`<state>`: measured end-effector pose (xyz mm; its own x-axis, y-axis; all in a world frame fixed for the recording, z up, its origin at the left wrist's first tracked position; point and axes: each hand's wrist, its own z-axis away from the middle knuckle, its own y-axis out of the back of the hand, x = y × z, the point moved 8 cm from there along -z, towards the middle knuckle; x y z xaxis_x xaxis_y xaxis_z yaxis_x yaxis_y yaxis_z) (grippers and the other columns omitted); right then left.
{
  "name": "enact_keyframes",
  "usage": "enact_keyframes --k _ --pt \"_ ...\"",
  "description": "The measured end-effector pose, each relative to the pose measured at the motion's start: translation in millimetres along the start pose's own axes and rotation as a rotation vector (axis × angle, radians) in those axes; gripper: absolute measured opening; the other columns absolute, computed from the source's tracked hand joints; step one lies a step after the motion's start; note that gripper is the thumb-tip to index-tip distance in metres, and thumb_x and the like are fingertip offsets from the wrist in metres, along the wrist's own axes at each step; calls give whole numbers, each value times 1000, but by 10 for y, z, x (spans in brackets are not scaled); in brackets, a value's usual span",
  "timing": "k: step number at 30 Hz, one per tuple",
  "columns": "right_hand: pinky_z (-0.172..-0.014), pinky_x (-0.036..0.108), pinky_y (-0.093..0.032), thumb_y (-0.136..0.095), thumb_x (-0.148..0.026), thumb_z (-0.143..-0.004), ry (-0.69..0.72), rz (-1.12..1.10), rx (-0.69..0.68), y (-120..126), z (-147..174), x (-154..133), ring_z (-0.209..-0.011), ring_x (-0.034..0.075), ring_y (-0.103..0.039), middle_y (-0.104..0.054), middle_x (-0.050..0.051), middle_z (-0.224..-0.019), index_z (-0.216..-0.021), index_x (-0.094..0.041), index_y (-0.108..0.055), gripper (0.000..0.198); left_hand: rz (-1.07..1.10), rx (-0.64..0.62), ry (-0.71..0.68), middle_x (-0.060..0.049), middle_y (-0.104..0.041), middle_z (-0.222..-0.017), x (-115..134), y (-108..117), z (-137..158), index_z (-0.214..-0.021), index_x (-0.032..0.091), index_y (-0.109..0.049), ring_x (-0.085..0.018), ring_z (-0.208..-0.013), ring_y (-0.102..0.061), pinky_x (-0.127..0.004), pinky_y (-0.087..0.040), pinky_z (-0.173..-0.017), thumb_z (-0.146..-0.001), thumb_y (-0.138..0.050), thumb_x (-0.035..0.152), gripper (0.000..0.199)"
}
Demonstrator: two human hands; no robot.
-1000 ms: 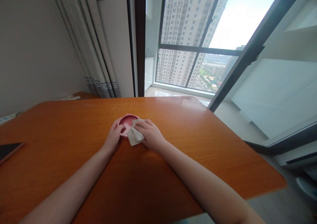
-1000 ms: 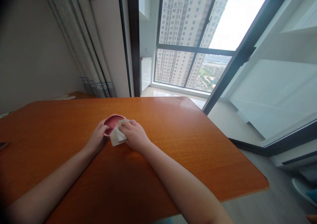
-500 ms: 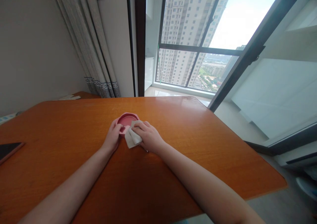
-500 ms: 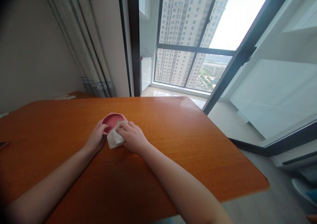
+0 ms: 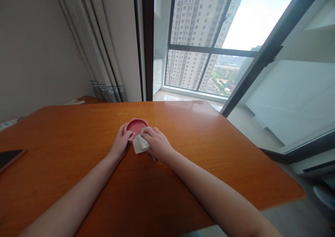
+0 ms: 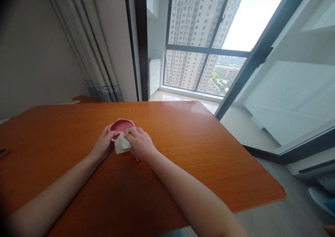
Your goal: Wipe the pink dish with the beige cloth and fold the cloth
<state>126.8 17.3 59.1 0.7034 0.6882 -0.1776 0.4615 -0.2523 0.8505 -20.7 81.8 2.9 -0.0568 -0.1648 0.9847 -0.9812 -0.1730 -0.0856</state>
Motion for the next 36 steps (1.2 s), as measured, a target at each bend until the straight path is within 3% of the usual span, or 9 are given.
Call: enact_keyframes --k 6,11,14,18,21,24,30,33,36 --pt "-86 30 -40 -63 -18 -73 63 24 5 -19 -14 -9 -91 20 -43 -57 6 -106 -98 -18 -59 26 12 -15 6 -4 -62 -104 -12 -12 12 -107 18 -60 -19 -91 -55 -29 -43 -82 -67 -59 28 41" --pt "-87 31 -39 -55 -21 -84 126 70 46 74 -21 -59 -92 19 -42 -58 6 -107 -101 -19 -59 17 113 -33 74 -2 -62 -91 1 -61 41 -99 17 -62 -16 -77 -55 -27 -45 -69 -65 -56 25 35" --pt "-84 32 -39 -48 -22 -91 79 119 92 87 -22 -110 -95 20 -42 -57 6 -112 -106 -20 -58 18 181 16 105 -1 -60 -83 48 -78 104 -93 17 -60 -15 -71 -54 -26 -45 -64 -64 -54 23 29" --pt "-75 34 -40 -46 -20 -91 -35 175 123 20 -34 -239 -86 21 -41 -59 7 -98 -95 -17 -59 14 136 157 30 0 -59 -88 173 -43 252 -102 20 -57 -14 -76 -54 -26 -45 -72 -68 -57 24 34" --pt "-76 33 -39 -44 -19 -91 -56 160 160 26 -38 -285 -85 21 -40 -58 7 -93 -89 -16 -59 16 113 166 -7 0 -59 -93 238 -88 350 -109 22 -54 -15 -80 -55 -28 -46 -77 -72 -59 30 39" --pt "-80 34 -39 -46 -17 -89 -15 139 175 87 -33 -215 -83 21 -39 -57 8 -90 -86 -15 -59 14 179 101 22 -1 -59 -97 234 -163 360 -113 23 -50 -15 -81 -56 -28 -46 -75 -73 -60 34 42" --pt "-83 33 -37 -42 -17 -92 239 130 101 147 -4 -115 -81 19 -39 -56 7 -88 -84 -16 -59 19 162 -12 38 -2 -59 -101 203 -170 204 -106 20 -55 -16 -90 -55 -27 -44 -78 -73 -61 38 38" --pt "-80 32 -38 -40 -18 -93 228 141 105 135 -4 -173 -81 19 -39 -57 6 -88 -85 -17 -59 20 172 48 4 -2 -59 -98 177 -100 172 -98 18 -58 -17 -92 -54 -27 -43 -81 -74 -56 33 29" --pt "-75 32 -38 -41 -18 -93 116 162 118 104 -13 -292 -80 19 -40 -58 6 -90 -92 -18 -59 18 214 136 4 0 -58 -94 153 -37 195 -97 20 -55 -17 -89 -53 -29 -44 -80 -76 -51 34 26"
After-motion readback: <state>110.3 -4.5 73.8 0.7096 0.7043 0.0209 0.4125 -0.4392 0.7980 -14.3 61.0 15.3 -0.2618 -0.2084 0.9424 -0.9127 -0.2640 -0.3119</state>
